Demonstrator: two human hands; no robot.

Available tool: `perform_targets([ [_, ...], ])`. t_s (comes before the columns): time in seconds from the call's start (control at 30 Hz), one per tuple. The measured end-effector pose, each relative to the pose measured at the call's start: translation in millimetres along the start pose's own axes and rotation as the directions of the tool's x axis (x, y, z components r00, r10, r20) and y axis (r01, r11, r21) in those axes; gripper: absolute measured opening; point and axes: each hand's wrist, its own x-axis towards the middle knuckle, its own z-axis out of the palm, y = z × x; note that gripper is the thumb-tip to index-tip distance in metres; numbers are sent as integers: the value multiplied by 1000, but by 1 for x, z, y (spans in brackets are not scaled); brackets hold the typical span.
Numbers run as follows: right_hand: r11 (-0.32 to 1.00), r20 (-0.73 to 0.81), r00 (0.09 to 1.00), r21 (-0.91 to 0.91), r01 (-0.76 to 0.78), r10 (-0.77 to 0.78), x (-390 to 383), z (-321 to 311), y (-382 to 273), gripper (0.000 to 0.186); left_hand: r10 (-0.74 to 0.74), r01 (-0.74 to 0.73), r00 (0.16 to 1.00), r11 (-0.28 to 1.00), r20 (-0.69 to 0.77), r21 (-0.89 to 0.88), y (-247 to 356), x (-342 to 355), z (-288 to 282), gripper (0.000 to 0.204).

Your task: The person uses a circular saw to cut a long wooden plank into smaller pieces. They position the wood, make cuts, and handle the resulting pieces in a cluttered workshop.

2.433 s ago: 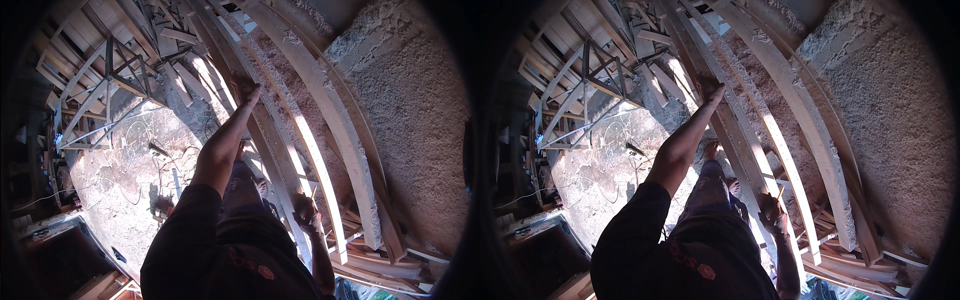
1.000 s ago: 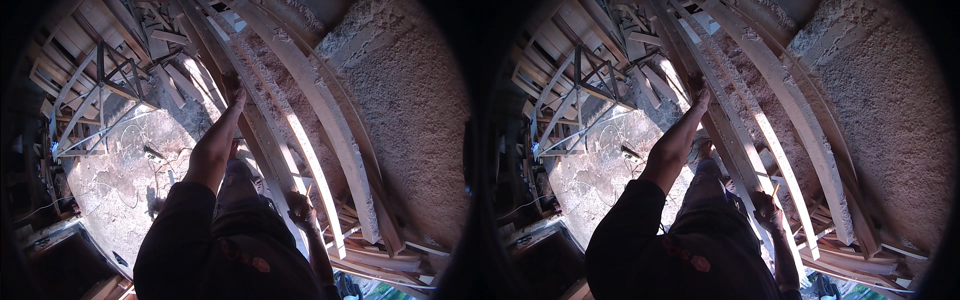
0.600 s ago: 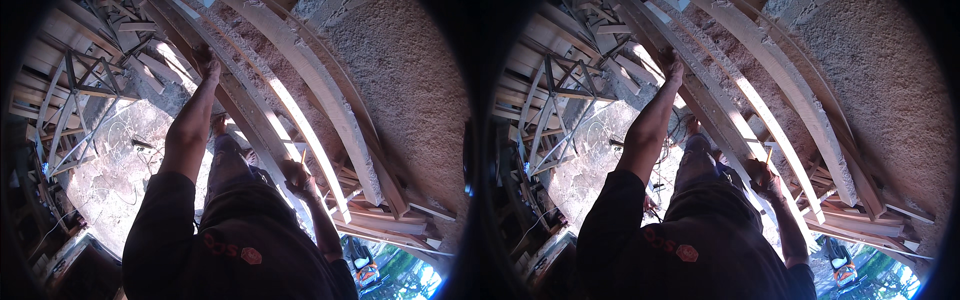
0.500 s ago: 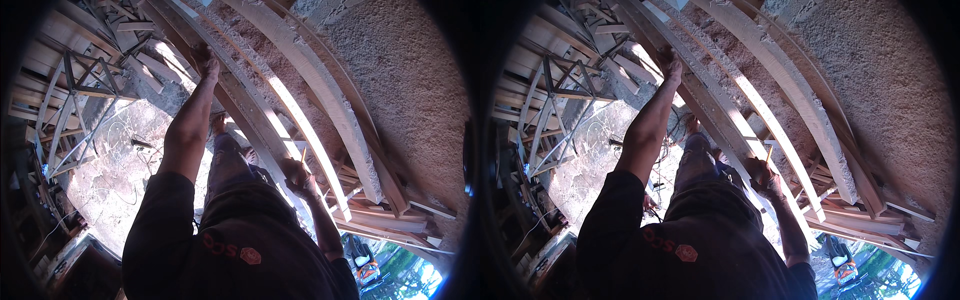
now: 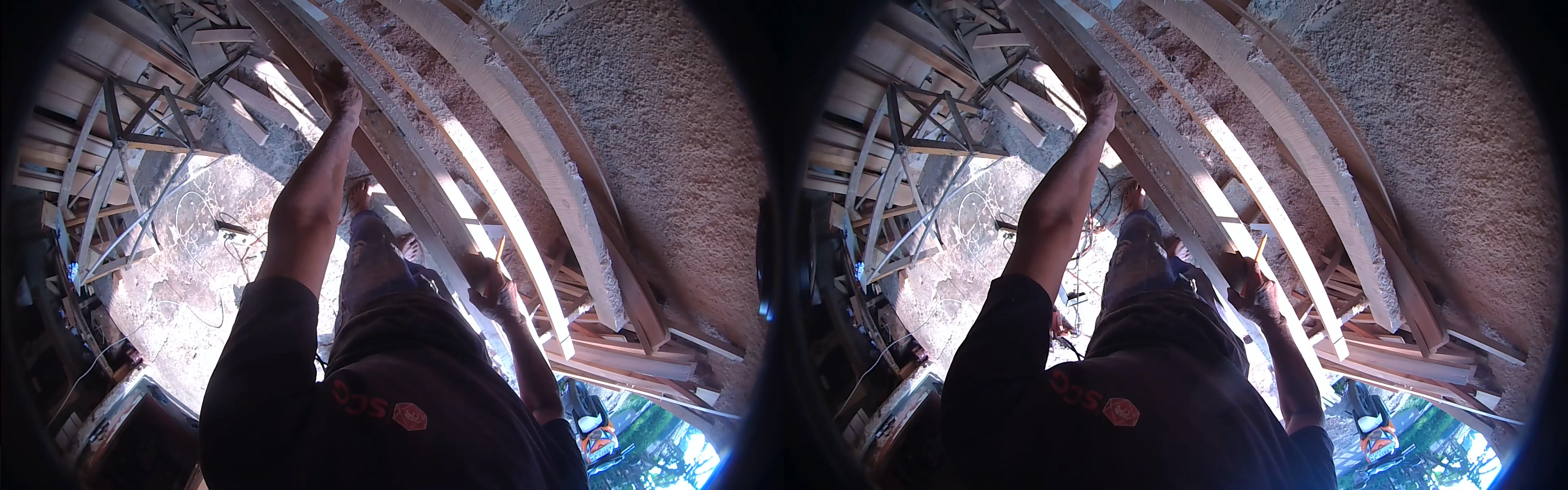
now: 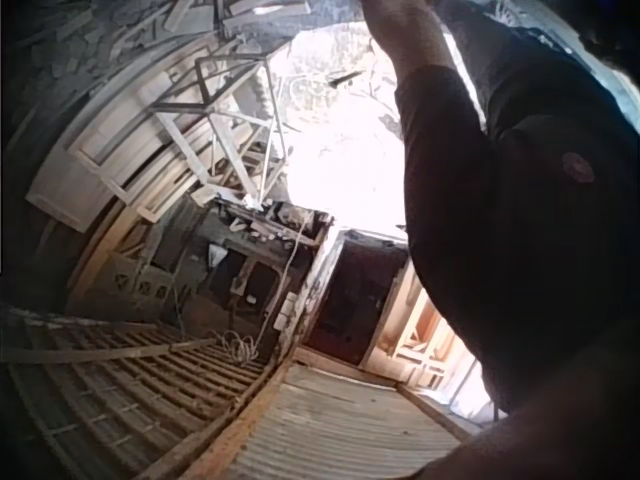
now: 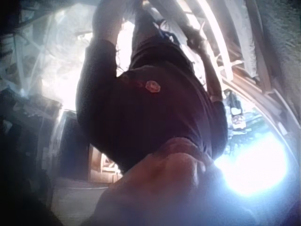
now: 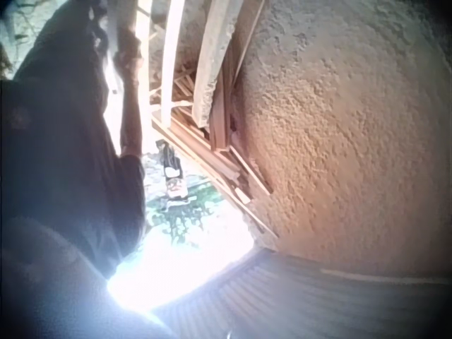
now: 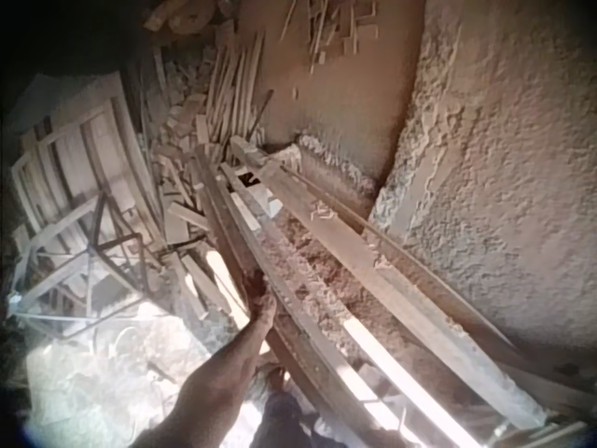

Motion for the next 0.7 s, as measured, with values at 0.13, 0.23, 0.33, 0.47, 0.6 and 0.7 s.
perform_targets([
  [0.13, 997, -76, 995, -47, 68, -72, 1, 2, 1, 82, -19, 19, 1000, 996, 8, -87, 1, -2, -2, 89],
  [0.23, 979, -130, 972, -84, 188, -198, 5, 9, 4, 80, -23, 20, 999, 993, -25, -117, 9, 5, -12, 89],
  [0.33, 994, -113, 988, 22, 111, -108, 1, 8, 8, 75, -53, 53, 998, 999, -34, -4, 43, -17, -4, 118],
  [0.47, 995, -64, 993, -27, 99, -100, 0, 4, 2, 85, -128, 126, 989, 991, -70, -35, 63, -23, -10, 107],
  [0.6, 997, -63, 995, -21, 73, -75, 1, 8, 11, 83, -126, 119, 992, 974, -22, -191, 85, -28, -19, 98],
  [0.7, 995, -39, 995, -32, 91, -92, 3, 6, 9, 84, -81, 70, 996, 969, -40, -237, 69, -22, -18, 101],
])
